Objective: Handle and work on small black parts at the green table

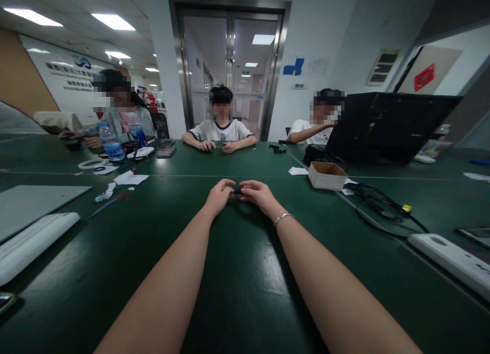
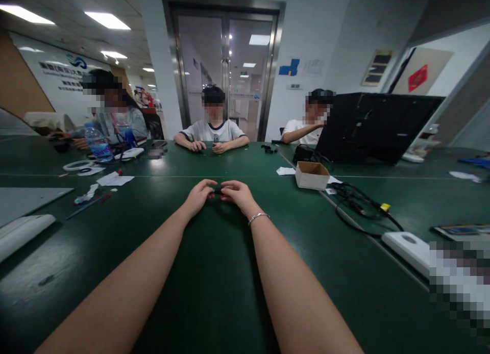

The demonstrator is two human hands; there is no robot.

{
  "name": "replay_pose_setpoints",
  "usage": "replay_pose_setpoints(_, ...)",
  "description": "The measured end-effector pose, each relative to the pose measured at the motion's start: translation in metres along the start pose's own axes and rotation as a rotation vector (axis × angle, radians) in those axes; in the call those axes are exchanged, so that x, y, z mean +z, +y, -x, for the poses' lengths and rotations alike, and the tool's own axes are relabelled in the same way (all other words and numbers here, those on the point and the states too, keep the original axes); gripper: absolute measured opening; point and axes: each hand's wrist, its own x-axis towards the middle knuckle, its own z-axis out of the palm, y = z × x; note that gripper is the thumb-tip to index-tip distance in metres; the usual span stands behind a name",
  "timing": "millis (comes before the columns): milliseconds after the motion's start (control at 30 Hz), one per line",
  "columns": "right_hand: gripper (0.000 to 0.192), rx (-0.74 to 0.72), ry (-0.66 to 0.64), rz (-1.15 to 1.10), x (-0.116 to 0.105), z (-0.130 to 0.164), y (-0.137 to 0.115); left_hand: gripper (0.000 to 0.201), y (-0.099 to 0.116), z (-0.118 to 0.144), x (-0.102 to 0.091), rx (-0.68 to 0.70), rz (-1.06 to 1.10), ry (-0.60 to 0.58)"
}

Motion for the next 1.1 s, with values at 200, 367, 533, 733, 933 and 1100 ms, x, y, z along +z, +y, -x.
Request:
replay_pose_setpoints(200, 0.019, 0.072, -0.074, 0.036, 0.006, 0.001, -0.003, 0.021, 0.000, 0.000, 0.003, 0.032, 0.045, -0.024)
replay_pose_setpoints(367, 0.018, 0.060, -0.079, 0.183, 0.010, -0.003, -0.001, 0.017, 0.003, 0.002, 0.004, 0.030, 0.072, -0.037)
replay_pose_setpoints(533, 0.007, 0.071, -0.065, 0.137, 0.010, -0.005, 0.001, 0.027, -0.002, 0.001, 0.004, 0.029, 0.039, -0.059)
replay_pose_setpoints(733, 0.022, 0.090, -0.028, 0.114, 0.009, -0.006, -0.001, 0.025, -0.007, 0.002, 0.003, 0.036, 0.013, -0.037)
replay_pose_setpoints(933, 0.030, 0.051, -0.036, 0.095, 0.008, -0.002, -0.002, 0.026, -0.004, 0.002, 0.002, -0.043, 0.036, -0.060)
replay_pose_setpoints(1100, 0.033, 0.044, -0.060, 0.092, 0.008, 0.000, -0.002, 0.028, -0.004, 0.001, 0.001, -0.067, 0.032, -0.084)
